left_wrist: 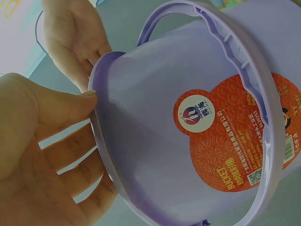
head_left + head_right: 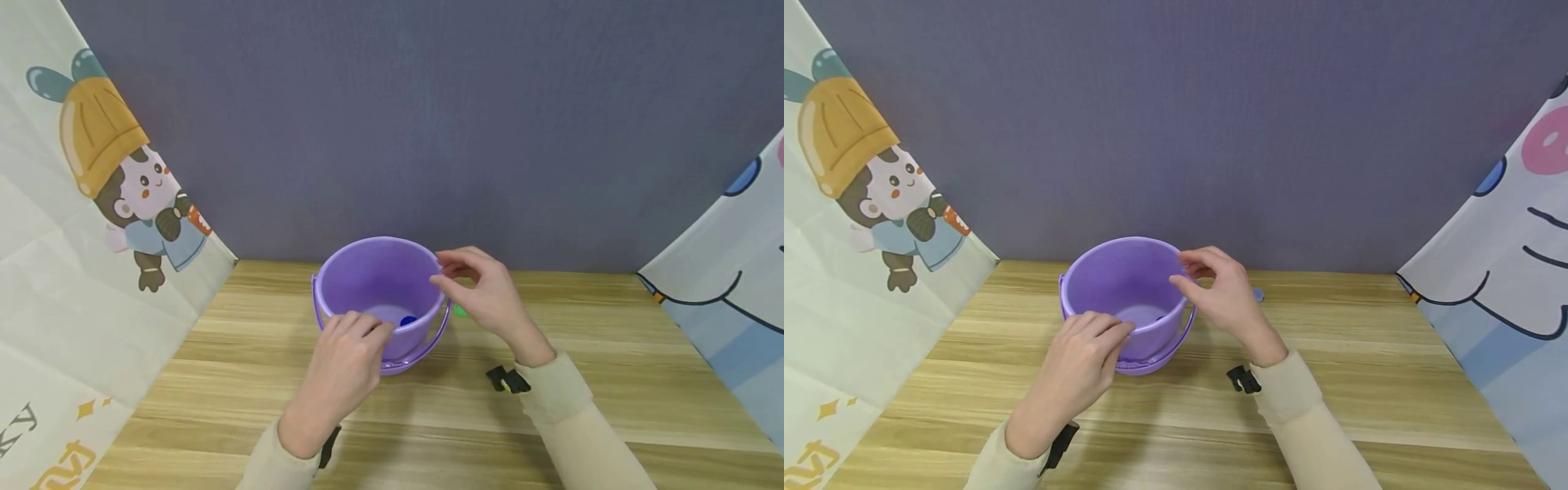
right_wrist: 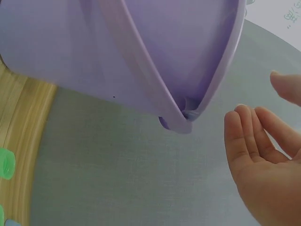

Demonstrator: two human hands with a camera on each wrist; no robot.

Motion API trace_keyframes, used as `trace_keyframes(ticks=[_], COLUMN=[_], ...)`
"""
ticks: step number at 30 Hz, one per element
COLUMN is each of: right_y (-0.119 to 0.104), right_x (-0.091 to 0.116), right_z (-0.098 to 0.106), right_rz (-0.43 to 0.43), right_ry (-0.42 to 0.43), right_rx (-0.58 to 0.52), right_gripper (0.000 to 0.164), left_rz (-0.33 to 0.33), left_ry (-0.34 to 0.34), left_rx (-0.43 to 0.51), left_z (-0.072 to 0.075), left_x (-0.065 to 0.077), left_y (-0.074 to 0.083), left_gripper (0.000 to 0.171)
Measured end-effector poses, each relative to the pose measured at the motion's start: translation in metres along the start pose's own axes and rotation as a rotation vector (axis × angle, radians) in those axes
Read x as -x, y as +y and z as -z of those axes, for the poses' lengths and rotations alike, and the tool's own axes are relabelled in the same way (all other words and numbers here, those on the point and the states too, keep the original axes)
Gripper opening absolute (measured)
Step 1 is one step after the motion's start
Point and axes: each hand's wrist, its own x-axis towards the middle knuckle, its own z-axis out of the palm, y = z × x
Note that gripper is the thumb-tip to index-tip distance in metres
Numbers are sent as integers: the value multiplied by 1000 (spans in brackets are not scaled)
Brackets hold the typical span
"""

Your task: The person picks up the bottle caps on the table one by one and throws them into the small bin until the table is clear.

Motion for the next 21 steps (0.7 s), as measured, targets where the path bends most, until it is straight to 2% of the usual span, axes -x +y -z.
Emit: trace_keyframes(ticks=[21], right_y=[6], right_x=[9], right_z=[17], right_rz=[-7], right_ry=[33], right_rx=[20], right_gripper=[36], left_rz=[0], left_ry=[16], left_rx=[10], left_z=[1], left_x=[0], left_y=[-1], left_gripper=[21])
